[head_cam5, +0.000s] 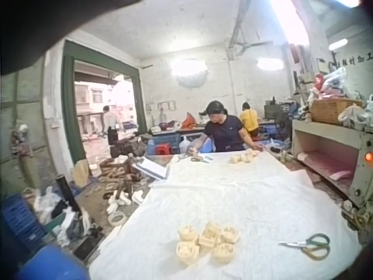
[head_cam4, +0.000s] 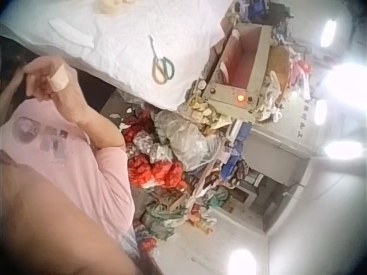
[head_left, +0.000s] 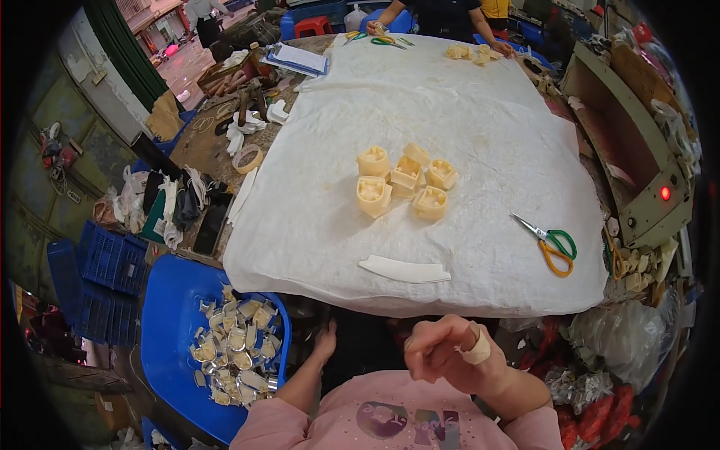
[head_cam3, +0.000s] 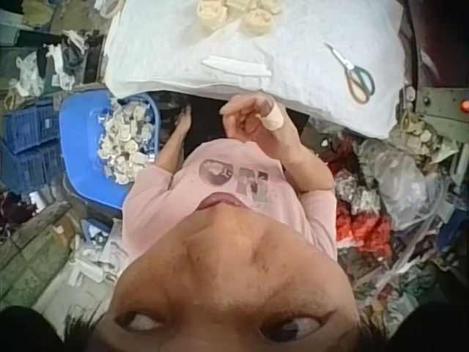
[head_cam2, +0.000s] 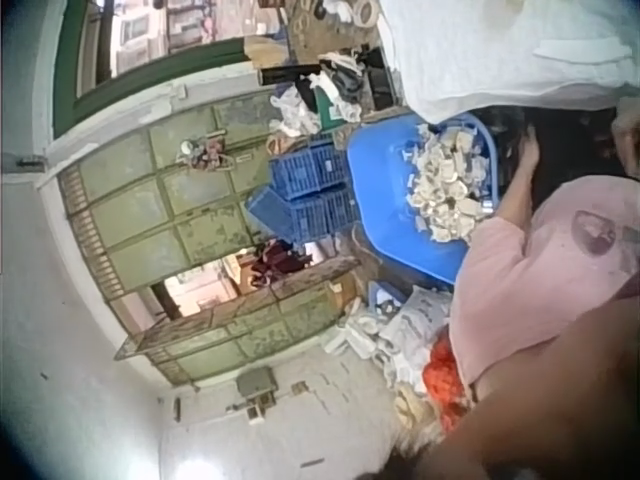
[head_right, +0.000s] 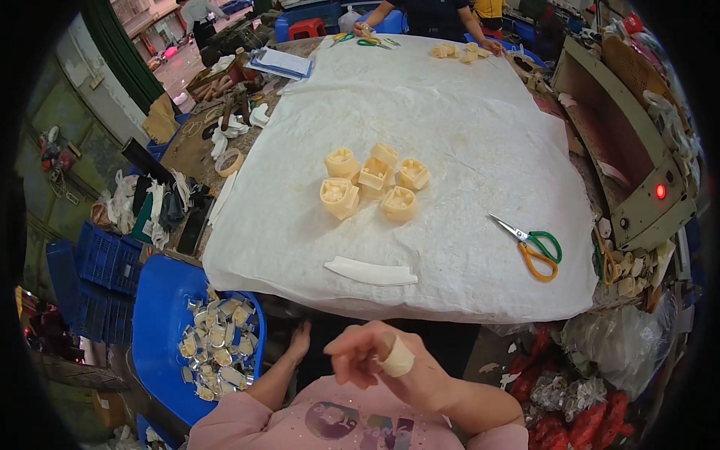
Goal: Cutting and assembling small shoe components and decorative elements.
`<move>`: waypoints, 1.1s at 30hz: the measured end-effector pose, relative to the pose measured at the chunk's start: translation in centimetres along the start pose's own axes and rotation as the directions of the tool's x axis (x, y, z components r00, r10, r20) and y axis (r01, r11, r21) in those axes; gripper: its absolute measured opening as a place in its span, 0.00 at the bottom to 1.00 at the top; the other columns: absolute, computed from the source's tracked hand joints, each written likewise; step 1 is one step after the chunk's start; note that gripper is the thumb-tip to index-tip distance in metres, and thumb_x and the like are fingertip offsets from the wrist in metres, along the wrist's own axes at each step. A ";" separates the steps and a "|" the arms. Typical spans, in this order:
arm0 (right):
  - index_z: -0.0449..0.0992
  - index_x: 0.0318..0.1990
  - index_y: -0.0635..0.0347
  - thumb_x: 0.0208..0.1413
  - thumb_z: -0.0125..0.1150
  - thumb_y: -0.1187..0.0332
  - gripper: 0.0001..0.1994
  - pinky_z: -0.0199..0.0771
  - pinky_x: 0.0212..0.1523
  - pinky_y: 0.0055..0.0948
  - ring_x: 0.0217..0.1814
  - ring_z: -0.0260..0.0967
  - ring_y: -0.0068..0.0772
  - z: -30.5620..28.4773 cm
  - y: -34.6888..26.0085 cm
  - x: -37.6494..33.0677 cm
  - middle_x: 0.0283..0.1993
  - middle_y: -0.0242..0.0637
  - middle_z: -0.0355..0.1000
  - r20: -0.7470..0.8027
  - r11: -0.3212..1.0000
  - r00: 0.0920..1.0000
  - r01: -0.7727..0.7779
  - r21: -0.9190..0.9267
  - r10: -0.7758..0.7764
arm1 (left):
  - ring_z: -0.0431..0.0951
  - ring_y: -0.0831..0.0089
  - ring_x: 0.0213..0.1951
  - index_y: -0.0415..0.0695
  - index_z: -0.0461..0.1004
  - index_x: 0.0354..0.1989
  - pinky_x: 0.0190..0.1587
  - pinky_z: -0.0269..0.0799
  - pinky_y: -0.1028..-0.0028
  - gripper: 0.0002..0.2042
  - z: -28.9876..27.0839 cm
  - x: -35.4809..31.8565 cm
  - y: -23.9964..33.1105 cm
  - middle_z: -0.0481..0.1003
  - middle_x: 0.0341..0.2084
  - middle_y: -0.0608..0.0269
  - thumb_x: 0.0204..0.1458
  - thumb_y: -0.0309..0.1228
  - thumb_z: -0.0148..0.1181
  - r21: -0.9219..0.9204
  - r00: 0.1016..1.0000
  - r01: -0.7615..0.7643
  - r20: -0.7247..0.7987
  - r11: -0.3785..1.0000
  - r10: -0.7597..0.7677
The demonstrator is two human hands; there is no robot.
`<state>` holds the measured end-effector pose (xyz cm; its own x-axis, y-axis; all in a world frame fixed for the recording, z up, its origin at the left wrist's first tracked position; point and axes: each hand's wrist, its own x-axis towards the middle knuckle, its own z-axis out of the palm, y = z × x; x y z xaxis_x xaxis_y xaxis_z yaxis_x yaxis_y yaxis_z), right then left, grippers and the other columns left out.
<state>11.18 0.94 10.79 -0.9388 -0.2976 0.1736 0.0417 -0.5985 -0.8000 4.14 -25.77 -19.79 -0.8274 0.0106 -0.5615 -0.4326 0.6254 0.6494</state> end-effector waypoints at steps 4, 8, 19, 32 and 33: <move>0.64 0.52 0.62 0.63 0.38 0.56 0.20 0.56 0.29 0.20 0.29 0.55 0.21 1.9 -1.1 0.9 0.34 0.37 0.63 0.146 0.993 0.989 -0.045 0.105 0.030 | 0.59 0.44 0.57 0.37 0.56 0.59 0.59 0.53 0.62 0.31 0.0 0.1 0.0 0.61 0.52 0.32 0.57 0.51 0.32 0.004 1.000 0.002 -0.008 1.000 -0.002; 0.67 0.50 0.65 0.55 0.29 0.37 0.38 0.54 0.29 0.22 0.32 0.56 0.26 3.3 -2.2 0.9 0.32 0.40 0.64 0.136 0.987 0.979 -0.155 0.039 0.149 | 0.59 0.44 0.57 0.36 0.55 0.59 0.59 0.53 0.62 0.31 -0.2 0.0 0.5 0.62 0.52 0.32 0.57 0.50 0.32 0.035 1.000 -0.020 0.004 0.999 0.020; 0.63 0.53 0.70 0.53 0.25 0.34 0.42 0.54 0.29 0.22 0.30 0.54 0.26 3.5 -3.1 -0.3 0.32 0.41 0.62 0.260 0.965 0.940 -0.249 0.080 0.221 | 0.55 0.50 0.61 0.35 0.54 0.60 0.61 0.49 0.67 0.30 -0.1 0.3 0.0 0.57 0.57 0.39 0.58 0.48 0.32 -0.070 1.000 -0.014 0.022 0.997 0.016; 0.64 0.47 0.69 0.57 0.39 0.42 0.32 0.48 0.22 0.18 0.21 0.49 0.19 3.6 -1.9 0.2 0.27 0.32 0.56 0.360 0.970 0.933 -0.067 0.233 -0.022 | 0.53 0.52 0.62 0.35 0.54 0.60 0.62 0.47 0.68 0.30 0.4 1.5 -1.1 0.56 0.59 0.41 0.59 0.48 0.32 -0.092 0.998 -0.029 0.055 0.995 0.034; 0.64 0.47 0.69 0.57 0.39 0.42 0.32 0.48 0.22 0.18 0.21 0.49 0.19 3.6 -1.7 0.1 0.27 0.32 0.56 0.355 0.969 0.935 -0.070 0.237 -0.019 | 0.53 0.53 0.62 0.35 0.54 0.60 0.62 0.47 0.68 0.30 0.4 1.4 -1.3 0.56 0.59 0.41 0.59 0.48 0.32 -0.093 0.998 -0.024 0.059 0.995 0.030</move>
<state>12.26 -0.76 14.29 -0.7570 -0.5306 0.3812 0.1876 -0.7354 -0.6512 3.68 -26.29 -21.64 -0.8172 0.0753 -0.5714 -0.4442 0.5495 0.7077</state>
